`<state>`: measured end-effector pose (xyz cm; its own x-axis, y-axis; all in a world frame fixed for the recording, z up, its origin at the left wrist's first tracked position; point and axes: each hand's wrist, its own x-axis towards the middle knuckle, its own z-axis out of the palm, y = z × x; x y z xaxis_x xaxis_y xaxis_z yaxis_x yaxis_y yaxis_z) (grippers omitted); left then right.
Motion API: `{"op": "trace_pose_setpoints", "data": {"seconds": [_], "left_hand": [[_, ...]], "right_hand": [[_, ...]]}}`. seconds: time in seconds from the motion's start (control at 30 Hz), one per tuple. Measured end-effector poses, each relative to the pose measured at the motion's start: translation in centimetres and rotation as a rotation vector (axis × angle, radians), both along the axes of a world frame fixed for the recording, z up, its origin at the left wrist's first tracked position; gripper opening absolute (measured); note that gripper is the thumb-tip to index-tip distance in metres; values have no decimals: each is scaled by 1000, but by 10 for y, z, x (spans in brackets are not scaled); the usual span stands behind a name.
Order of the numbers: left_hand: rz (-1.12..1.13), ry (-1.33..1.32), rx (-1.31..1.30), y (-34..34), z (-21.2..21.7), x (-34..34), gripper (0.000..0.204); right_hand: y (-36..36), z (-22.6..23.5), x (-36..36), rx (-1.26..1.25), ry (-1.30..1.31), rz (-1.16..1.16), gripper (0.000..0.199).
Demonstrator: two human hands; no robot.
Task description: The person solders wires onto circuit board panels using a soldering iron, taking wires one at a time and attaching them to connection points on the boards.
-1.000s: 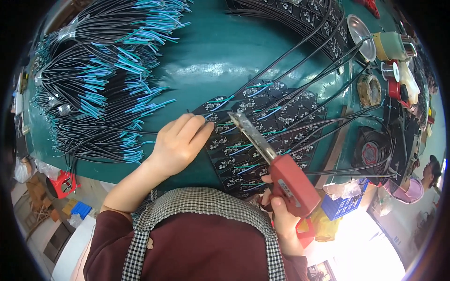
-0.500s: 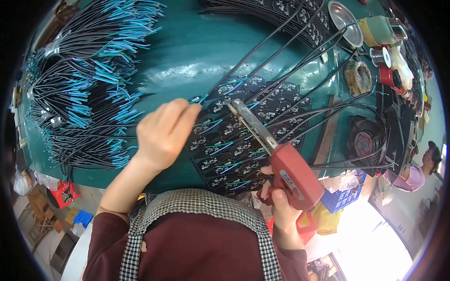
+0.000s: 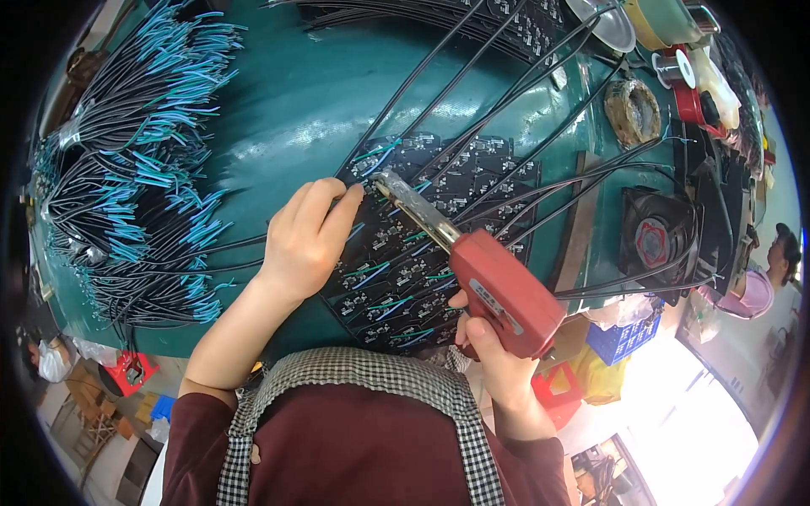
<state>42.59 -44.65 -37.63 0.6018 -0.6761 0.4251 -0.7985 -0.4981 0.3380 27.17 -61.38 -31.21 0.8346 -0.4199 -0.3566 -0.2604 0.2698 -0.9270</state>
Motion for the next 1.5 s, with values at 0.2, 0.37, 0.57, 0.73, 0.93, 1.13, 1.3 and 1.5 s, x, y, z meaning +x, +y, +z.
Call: {"op": "trace_pose_setpoints", "data": {"seconds": [0.2,0.37,0.57,0.73,0.93,1.13,1.3,1.5], "left_hand": [[-64,-68,36,3,-3,5,27],[-29,31,0,1,0,2,30],[-33,28,26,1,0,1,31],[-40,-133,74,-1,0,5,23],[28,-176,45,0,2,5,21],[-48,-144,-26,0,-2,-2,23],[-54,-39,-8,1,-1,-3,23],[-55,11,10,-1,3,-7,25]], "right_hand": [[-1,-1,1,-33,78,44,53],[-3,-7,-6,-124,91,94,50],[4,-1,-1,-122,93,108,53],[3,3,-1,-110,-5,48,56],[1,8,-6,-48,39,65,53],[2,10,-12,27,66,38,48],[4,14,-14,15,135,29,43],[6,20,-13,-18,194,-11,45]]}}
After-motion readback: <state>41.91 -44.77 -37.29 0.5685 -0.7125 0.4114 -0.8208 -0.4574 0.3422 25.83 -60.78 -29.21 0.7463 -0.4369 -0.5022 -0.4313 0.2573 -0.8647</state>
